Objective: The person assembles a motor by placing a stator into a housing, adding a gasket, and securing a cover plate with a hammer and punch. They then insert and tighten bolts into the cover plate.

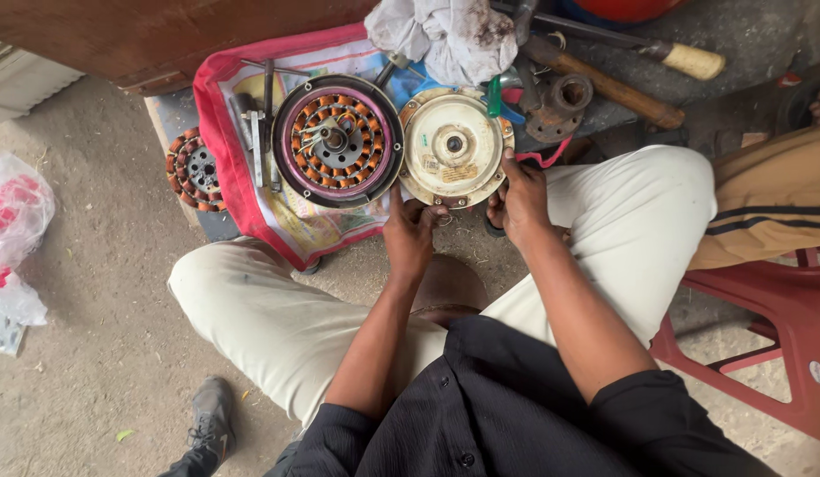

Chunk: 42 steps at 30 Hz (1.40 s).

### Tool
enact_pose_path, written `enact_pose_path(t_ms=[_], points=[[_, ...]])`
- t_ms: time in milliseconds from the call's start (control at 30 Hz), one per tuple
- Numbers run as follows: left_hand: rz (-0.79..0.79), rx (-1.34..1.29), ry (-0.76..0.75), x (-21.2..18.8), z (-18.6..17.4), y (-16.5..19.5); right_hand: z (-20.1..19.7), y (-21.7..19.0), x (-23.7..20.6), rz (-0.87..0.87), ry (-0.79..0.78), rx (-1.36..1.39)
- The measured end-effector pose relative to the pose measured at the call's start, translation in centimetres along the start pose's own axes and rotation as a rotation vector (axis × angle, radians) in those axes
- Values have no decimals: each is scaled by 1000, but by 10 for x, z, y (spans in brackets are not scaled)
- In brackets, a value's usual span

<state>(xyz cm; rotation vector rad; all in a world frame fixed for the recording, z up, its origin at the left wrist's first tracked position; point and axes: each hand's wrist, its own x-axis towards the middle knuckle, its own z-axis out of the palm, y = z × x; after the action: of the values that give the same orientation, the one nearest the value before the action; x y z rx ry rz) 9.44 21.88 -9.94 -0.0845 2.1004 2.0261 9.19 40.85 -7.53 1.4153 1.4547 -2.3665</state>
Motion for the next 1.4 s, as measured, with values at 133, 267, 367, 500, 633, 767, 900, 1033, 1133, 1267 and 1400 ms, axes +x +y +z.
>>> enact_pose_path(t_ms=[133,267,367,500,633,767,900,1033,1133,1267,1400], points=[[90,127,42,0,0,-2,-1,7,5,-44,-44,93],[137,348,178,-2,5,-7,-4,6,-3,-134,-100,159],[182,557,220,-3,3,-15,-15,-4,-15,-89,-181,89],[364,712,357,9,-3,-27,-41,-31,-19,-432,-5,-291],[358,715,319,16,-10,-25,-79,-87,-1,-818,34,-379],[325,590,271,-1,-2,-2,-101,-148,31,-1093,119,-1078],[86,233,232,-29,14,14,-107,-165,57,-1017,46,-1458],[-152,-145,61,-26,23,5,-88,-159,87,-846,42,-1545],[-178,-371,-3,-10,26,-8,-86,-161,90,-891,106,-1546],[-217,-320,-1,5,21,-14,-82,-175,58,-880,303,-1249],[-227,-277,37,9,22,-11,-80,-172,16,-1066,324,-1116]])
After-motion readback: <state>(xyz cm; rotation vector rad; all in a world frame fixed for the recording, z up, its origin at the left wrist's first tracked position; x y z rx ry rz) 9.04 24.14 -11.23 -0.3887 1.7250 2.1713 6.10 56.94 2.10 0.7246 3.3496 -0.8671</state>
